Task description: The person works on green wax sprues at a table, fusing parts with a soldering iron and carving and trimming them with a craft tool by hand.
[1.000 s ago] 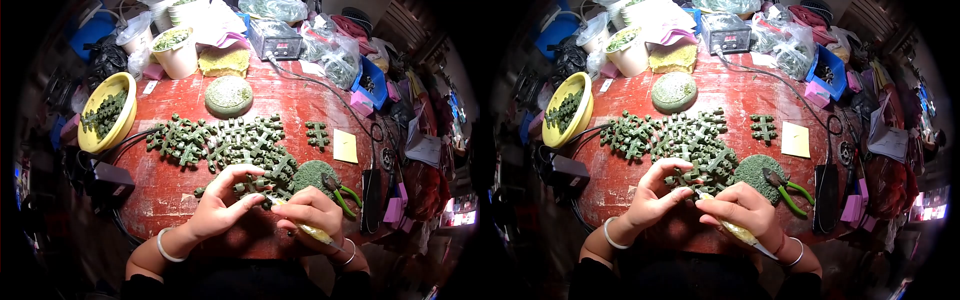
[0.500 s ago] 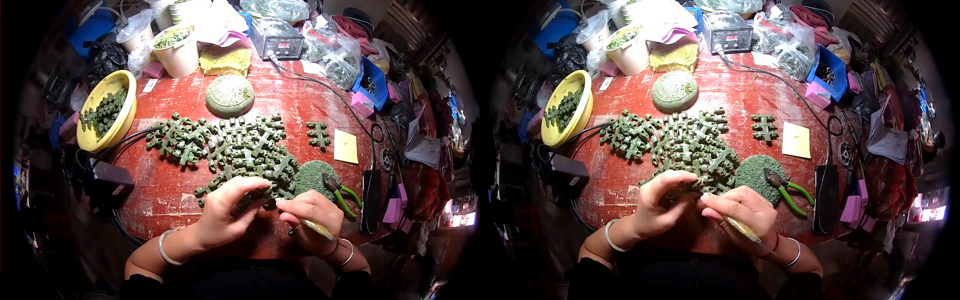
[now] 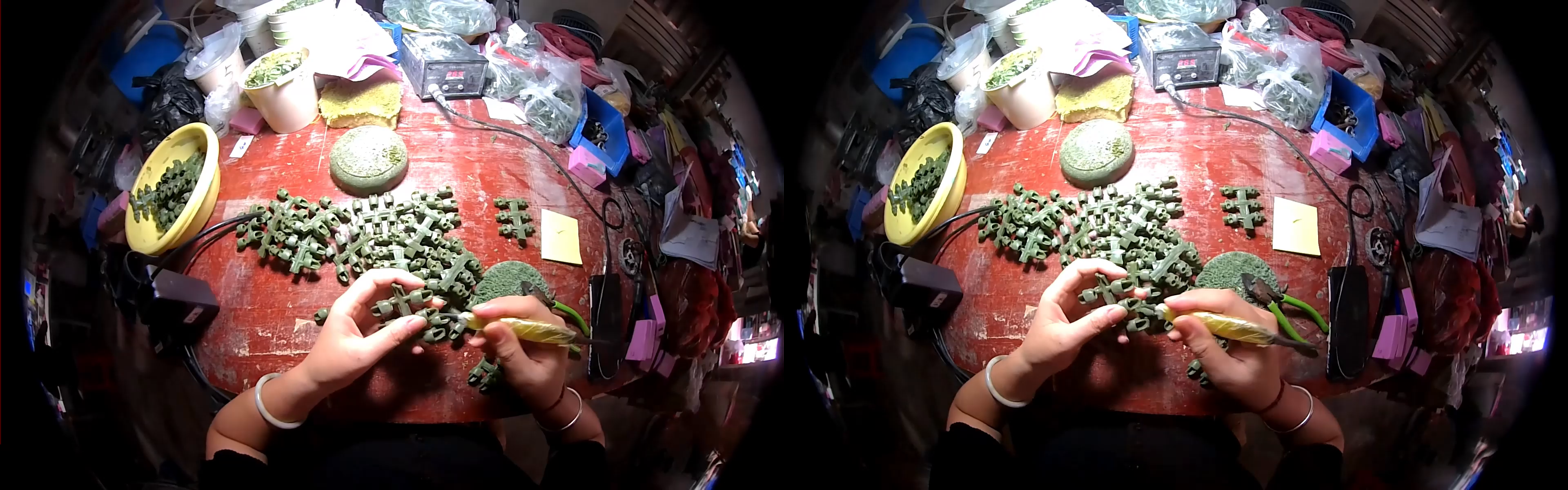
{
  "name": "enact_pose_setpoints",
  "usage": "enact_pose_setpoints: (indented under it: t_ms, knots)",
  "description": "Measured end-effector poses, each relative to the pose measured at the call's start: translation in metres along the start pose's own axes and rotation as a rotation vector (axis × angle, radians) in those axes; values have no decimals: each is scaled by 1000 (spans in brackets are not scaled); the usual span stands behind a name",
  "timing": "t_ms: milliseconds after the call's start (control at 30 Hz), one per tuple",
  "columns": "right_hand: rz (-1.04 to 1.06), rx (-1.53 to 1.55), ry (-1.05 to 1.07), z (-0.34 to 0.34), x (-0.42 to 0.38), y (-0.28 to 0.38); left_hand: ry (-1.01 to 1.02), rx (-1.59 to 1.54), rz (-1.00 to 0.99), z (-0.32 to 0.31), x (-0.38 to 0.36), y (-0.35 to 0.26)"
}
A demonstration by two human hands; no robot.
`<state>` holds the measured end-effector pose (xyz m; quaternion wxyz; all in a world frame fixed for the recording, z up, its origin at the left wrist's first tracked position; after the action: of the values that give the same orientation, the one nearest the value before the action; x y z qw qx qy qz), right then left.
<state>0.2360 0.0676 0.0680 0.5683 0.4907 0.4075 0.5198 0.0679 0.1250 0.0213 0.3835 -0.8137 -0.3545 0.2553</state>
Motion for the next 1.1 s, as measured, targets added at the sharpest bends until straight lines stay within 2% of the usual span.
enact_pose_setpoints:
  t_ms: [100,200,433,500,633,667,733,800,833,867,900,933,967,1033,1100]
  knots:
    - [99,-66,71,-7,4,2,28,-63,52,-3,-1,3]
    - [333,-225,107,-12,6,22,12,-141,129,3,-1,7]
    - [400,-299,107,-14,7,30,-7,-153,141,4,-2,7]
    - [381,-272,132,-15,9,29,72,-40,177,-5,-4,6]
    - [365,-222,130,-15,8,24,63,0,178,-3,-3,4]
    - [388,-229,117,-15,6,25,62,1,178,-2,-2,5]
    - [410,-237,105,-14,2,24,160,158,31,-6,1,-2]
    - [457,-182,-123,11,-3,28,301,297,-23,-18,0,2]
    - [457,-183,-122,12,-3,29,359,426,-82,-25,-2,0]
    - [448,-168,-83,10,-2,30,284,233,57,-18,-1,10]
    - [437,-152,-46,8,0,29,223,102,81,-13,-1,11]
    - [425,-137,47,3,1,27,177,65,147,-11,-1,10]
    - [424,-137,41,3,0,28,131,27,211,-8,-2,8]
    - [178,-59,163,-8,4,10,107,27,159,-6,-1,5]
    - [125,-15,156,-11,4,8,43,-42,193,-3,-1,8]
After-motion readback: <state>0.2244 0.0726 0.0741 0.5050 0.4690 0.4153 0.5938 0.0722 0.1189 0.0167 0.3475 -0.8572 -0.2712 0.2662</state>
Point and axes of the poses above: each hand's wrist, its own x-axis towards the middle knuckle, its own z-axis out of the back of the hand, y = z × x, the point moved 10 cm from there along x, towards the middle knuckle, and after that the axes turned 11 degrees about -x, right-handed, at the moved point
